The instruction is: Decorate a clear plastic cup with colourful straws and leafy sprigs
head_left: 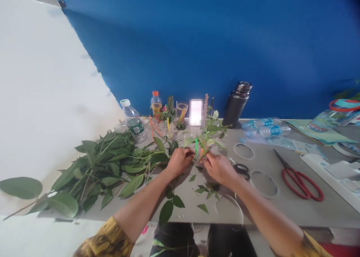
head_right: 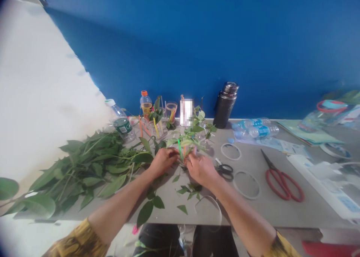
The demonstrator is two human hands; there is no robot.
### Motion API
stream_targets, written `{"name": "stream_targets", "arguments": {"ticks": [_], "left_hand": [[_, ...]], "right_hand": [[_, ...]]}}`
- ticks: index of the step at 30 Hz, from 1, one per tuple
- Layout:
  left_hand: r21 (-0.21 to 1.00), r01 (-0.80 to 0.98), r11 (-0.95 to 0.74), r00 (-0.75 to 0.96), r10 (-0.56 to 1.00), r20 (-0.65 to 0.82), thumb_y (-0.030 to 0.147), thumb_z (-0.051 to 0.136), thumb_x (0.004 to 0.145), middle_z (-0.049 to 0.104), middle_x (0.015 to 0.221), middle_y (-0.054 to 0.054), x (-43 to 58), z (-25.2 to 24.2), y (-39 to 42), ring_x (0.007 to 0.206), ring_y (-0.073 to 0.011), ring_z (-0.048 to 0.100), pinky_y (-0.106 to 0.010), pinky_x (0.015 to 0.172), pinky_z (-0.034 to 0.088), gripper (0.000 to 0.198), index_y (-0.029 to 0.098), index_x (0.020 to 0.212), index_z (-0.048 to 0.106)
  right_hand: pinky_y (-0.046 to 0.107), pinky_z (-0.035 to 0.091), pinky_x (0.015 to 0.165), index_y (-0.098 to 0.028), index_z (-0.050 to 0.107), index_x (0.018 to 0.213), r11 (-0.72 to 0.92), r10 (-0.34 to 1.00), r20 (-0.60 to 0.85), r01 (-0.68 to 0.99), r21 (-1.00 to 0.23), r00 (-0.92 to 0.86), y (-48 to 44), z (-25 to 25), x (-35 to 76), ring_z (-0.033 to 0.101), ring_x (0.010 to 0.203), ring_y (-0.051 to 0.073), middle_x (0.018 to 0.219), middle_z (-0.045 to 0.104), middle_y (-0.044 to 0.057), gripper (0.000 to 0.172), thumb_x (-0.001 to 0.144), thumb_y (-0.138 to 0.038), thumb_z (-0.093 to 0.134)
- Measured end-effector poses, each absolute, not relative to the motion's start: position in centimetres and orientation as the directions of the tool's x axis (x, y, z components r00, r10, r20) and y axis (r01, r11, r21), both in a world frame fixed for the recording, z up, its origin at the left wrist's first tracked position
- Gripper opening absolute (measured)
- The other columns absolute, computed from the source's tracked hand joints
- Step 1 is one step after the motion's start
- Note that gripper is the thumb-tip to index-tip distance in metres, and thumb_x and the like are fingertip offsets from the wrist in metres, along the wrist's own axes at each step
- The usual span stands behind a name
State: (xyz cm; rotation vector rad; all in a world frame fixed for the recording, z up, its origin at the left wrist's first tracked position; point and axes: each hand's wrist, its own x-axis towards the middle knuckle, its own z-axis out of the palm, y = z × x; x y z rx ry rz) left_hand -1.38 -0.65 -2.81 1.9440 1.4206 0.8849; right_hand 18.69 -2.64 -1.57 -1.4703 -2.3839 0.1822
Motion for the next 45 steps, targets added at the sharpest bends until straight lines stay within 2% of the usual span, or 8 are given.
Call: {"name": "stream_targets", "arguments": {"ticks": [4,15,18,22,30,34,40,45], "left_hand": [[0.76,0.595,-0.263,0.21,0.963,0.17,0.014,0.06,0.083,0.077,0.081,-0.005,-1.2,-2.8,-0.6,0.075,-0.0178,0.068,-0.028,0.075,0.048,0.018,0.016,0.085,0.078],[0.648,0.7,-0.3,0.226,0.954,0.198,0.019,0.056,0.091,0.08,0.09,-0.008,-2.3,-2.4,-0.5,0.082,-0.0204,0.072,-0.028,0.08,0.051,0.023,0.017,0.096,0.078],[0.615,0.707,-0.347,0.284,0.937,0.203,0.02,0.061,0.089,0.08,0.099,-0.009,-2.1,-2.6,-0.5,0.087,-0.0207,0.073,-0.028,0.082,0.052,0.021,0.017,0.102,0.078],[0.584,0.725,-0.366,0.316,0.929,0.191,0.023,0.063,0.089,0.08,0.096,-0.009,-1.5,-2.8,-0.7,0.086,-0.0212,0.072,-0.029,0.082,0.052,0.021,0.017,0.103,0.077],[0.648,0.676,-0.351,0.296,0.934,0.197,0.023,0.058,0.091,0.08,0.092,-0.006,-1.3,-2.7,-0.8,0.083,-0.0197,0.072,-0.026,0.08,0.052,0.022,0.02,0.094,0.08],[0.636,0.688,-0.349,0.296,0.935,0.194,0.023,0.059,0.091,0.08,0.09,-0.007,-1.2,-2.8,-0.8,0.082,-0.0203,0.072,-0.028,0.079,0.05,0.021,0.018,0.093,0.079],[0.601,0.716,-0.356,0.306,0.933,0.188,0.026,0.059,0.092,0.078,0.088,-0.008,-1.3,-2.7,-0.8,0.08,-0.0204,0.07,-0.028,0.076,0.048,0.021,0.017,0.091,0.078],[0.609,0.709,-0.355,0.303,0.934,0.191,0.025,0.059,0.091,0.078,0.085,-0.007,-1.2,-2.5,-0.9,0.077,-0.0191,0.069,-0.028,0.073,0.046,0.02,0.017,0.088,0.078]], "right_hand": [[0.032,0.032,0.06,-0.018,0.068,0.107,0.427,0.903,0.19,0.858,-0.286,-0.386,-2.6,-1.4,18.5,0.066,0.067,0.024,0.076,0.074,0.01,0.024,0.096,-0.023,0.048],[0.031,0.031,0.062,-0.011,0.058,0.132,0.382,0.923,0.096,0.859,-0.34,-0.372,-2.8,-0.5,18.8,0.066,0.072,0.023,0.079,0.074,0.008,0.041,0.094,-0.02,0.048],[0.031,0.033,0.064,-0.012,0.062,0.128,0.383,0.922,0.081,0.868,-0.316,-0.378,-2.7,-0.4,18.8,0.067,0.076,0.024,0.083,0.075,0.01,0.037,0.095,-0.021,0.046],[0.031,0.037,0.067,-0.014,0.065,0.122,0.382,0.923,0.08,0.875,-0.296,-0.376,-2.7,-0.2,18.7,0.068,0.076,0.024,0.087,0.076,0.011,0.033,0.096,-0.02,0.047],[0.028,0.041,0.066,-0.018,0.071,0.093,0.387,0.908,0.037,0.802,-0.454,-0.417,-2.6,-0.3,19.4,0.068,0.068,0.019,0.069,0.072,0.006,0.026,0.1,-0.018,0.045],[0.027,0.04,0.064,-0.018,0.069,0.1,0.351,0.917,0.003,0.802,-0.483,-0.399,-2.6,0.2,19.5,0.067,0.065,0.019,0.064,0.071,0.003,0.024,0.1,-0.018,0.045],[0.027,0.037,0.064,-0.014,0.063,0.121,0.36,0.919,0.008,0.833,-0.421,-0.393,-2.8,0.9,19.4,0.069,0.074,0.021,0.078,0.075,0.007,0.028,0.098,-0.02,0.048],[0.025,0.038,0.064,-0.018,0.061,0.123,0.357,0.902,0.013,0.728,-0.585,-0.432,-2.9,0.8,19.6,0.067,0.066,0.018,0.07,0.073,0.001,0.028,0.098,-0.02,0.048]]}}
